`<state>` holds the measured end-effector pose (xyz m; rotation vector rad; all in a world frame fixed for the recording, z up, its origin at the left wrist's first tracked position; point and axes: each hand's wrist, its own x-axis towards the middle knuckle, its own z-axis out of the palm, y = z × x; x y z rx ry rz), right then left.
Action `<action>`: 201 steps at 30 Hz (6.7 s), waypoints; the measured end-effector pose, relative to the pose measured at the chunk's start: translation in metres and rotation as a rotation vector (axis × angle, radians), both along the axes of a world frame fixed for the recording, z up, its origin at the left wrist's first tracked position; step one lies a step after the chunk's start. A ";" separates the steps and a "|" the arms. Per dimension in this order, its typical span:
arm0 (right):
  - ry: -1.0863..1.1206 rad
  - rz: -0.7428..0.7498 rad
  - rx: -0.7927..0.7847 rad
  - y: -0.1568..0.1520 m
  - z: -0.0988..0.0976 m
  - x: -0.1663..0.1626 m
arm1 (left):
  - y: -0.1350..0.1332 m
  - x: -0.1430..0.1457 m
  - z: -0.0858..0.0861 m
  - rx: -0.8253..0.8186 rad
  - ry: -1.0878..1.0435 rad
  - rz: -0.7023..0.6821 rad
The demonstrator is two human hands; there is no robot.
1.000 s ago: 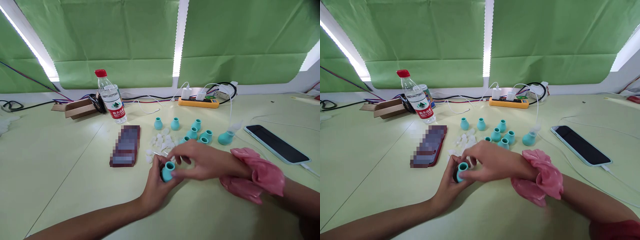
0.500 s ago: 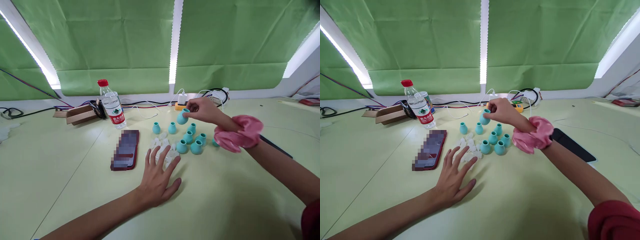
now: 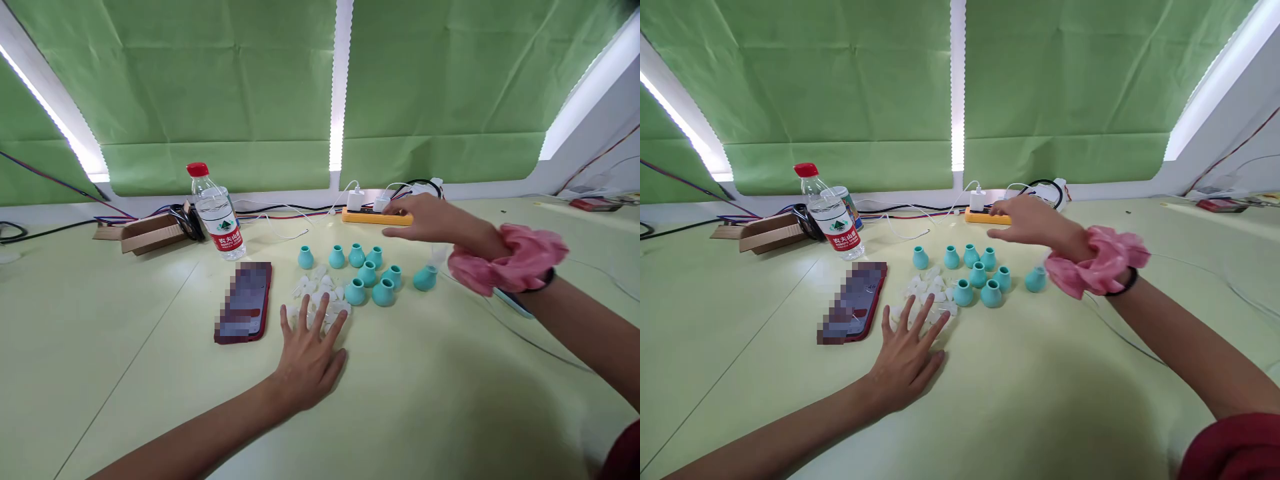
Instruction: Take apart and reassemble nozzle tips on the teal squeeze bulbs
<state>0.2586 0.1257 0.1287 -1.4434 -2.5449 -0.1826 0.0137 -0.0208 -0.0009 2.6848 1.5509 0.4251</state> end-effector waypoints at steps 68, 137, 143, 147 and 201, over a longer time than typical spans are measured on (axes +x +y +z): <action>0.924 0.640 -0.176 -0.097 -0.074 -0.098 | -0.009 -0.001 0.002 -0.446 -1.405 -0.043; 0.768 0.729 -0.118 -0.101 -0.067 -0.093 | -0.011 -0.001 0.001 -0.145 -1.217 -0.106; 0.851 0.663 -0.201 -0.101 -0.067 -0.095 | -0.010 -0.001 -0.004 -0.137 -1.244 -0.030; 0.822 0.605 -0.423 -0.100 -0.061 -0.093 | -0.011 -0.002 -0.002 -0.118 -1.203 -0.064; 0.406 0.254 -0.037 -0.041 -0.077 -0.073 | -0.004 -0.007 0.004 -0.105 -0.635 -0.105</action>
